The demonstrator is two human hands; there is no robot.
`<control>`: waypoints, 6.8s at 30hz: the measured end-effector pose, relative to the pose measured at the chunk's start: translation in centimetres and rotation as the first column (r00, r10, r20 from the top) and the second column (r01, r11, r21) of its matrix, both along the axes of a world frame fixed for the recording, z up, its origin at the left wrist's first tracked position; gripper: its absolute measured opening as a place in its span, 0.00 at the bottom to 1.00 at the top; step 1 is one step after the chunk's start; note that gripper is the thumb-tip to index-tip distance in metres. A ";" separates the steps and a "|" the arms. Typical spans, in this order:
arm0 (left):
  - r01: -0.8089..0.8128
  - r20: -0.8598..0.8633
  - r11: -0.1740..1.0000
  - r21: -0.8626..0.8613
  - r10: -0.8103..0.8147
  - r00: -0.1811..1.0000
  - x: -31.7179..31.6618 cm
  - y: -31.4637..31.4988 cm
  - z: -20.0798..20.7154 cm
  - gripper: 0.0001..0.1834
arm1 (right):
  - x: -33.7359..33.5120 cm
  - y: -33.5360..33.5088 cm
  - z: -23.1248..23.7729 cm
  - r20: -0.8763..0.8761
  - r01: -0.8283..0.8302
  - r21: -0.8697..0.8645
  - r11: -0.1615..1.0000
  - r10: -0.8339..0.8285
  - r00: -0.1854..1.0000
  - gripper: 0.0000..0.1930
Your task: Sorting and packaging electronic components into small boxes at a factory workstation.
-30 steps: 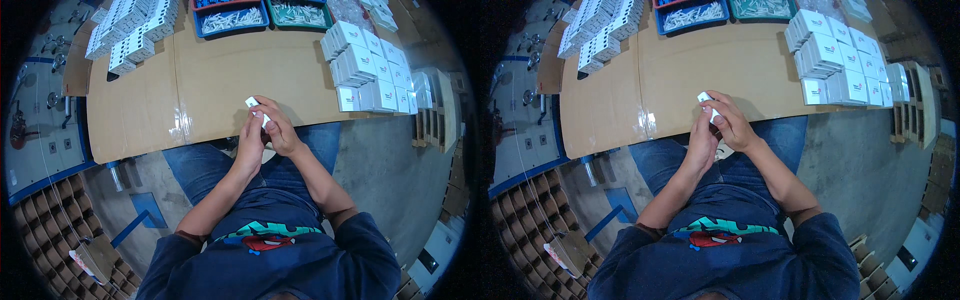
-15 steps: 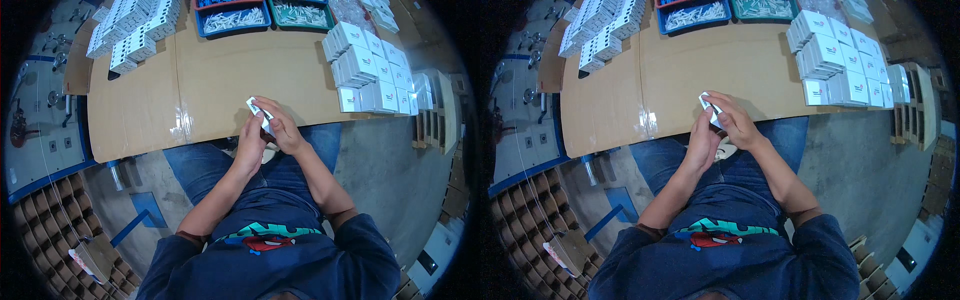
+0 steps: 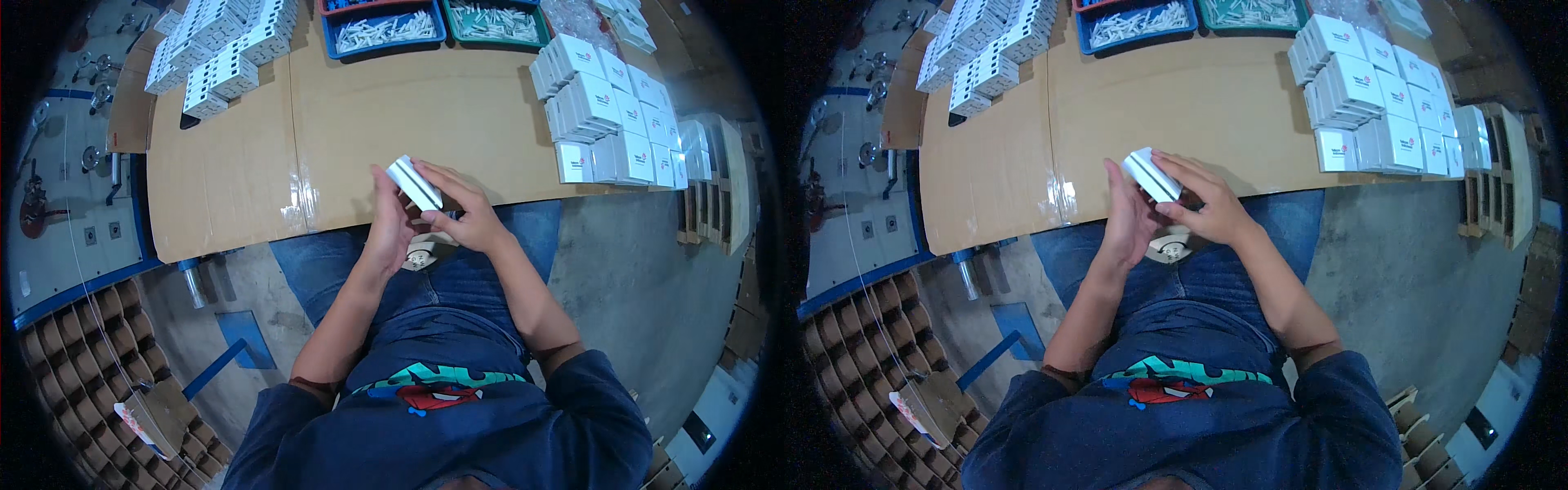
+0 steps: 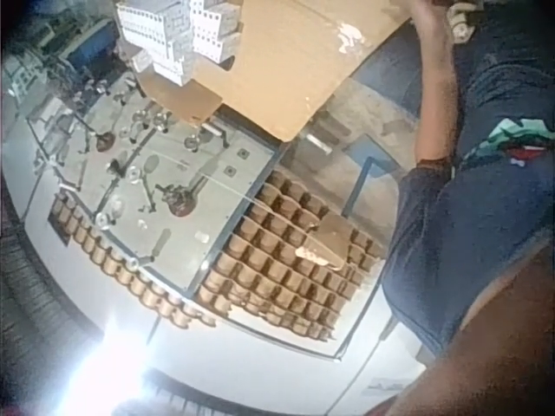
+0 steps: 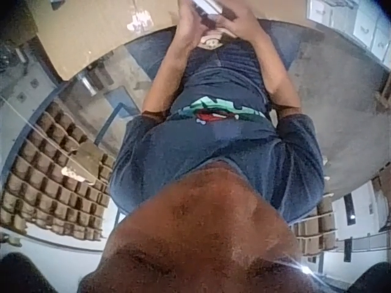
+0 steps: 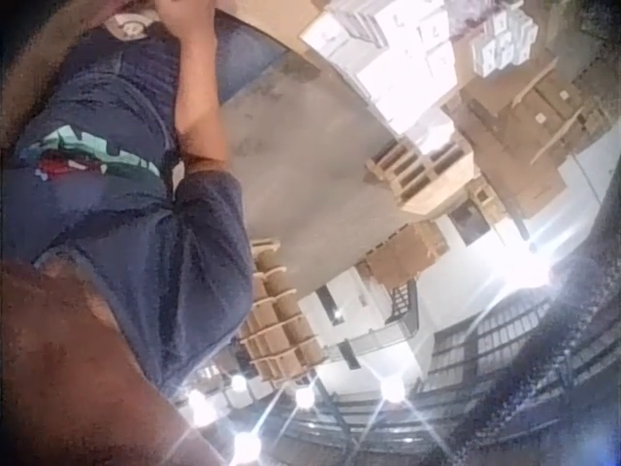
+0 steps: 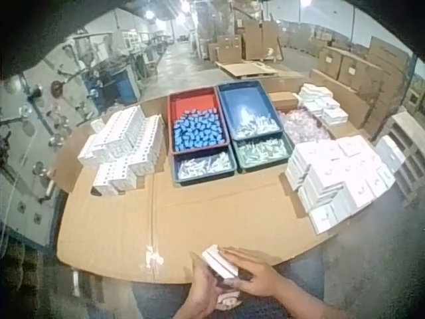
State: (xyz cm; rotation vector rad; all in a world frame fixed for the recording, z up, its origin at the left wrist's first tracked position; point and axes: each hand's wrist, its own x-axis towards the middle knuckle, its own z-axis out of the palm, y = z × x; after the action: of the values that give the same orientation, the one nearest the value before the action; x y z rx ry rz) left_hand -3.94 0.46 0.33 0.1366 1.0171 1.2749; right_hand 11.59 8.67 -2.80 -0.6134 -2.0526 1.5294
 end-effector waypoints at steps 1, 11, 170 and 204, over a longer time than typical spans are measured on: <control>0.002 -0.002 1.000 0.000 -0.002 1.000 0.2 0.0 -0.5 0.38 | 0.0 0.2 -0.4 -0.019 0.032 0.061 0.998 -0.031 0.999 0.36; 0.008 0.006 0.998 0.064 -0.008 1.000 0.5 -0.6 -0.9 0.29 | -0.5 -0.2 0.3 -0.132 0.109 0.005 0.994 -0.108 0.985 0.40; -0.122 -0.250 0.936 0.331 0.212 0.945 0.6 0.2 -4.4 0.30 | -1.6 -1.2 -0.4 -0.105 0.068 0.028 0.997 -0.065 0.992 0.28; -0.225 -0.013 0.938 0.262 0.237 0.971 1.1 0.4 -2.7 0.33 | -1.1 -0.9 -1.6 -0.153 0.373 -0.196 0.907 -0.404 0.902 0.23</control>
State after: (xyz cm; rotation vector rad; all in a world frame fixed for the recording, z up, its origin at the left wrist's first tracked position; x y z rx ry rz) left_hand -2.87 0.87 -2.36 0.2526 0.9200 1.6257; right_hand 10.50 7.74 -4.38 -0.8483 -1.5570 1.4565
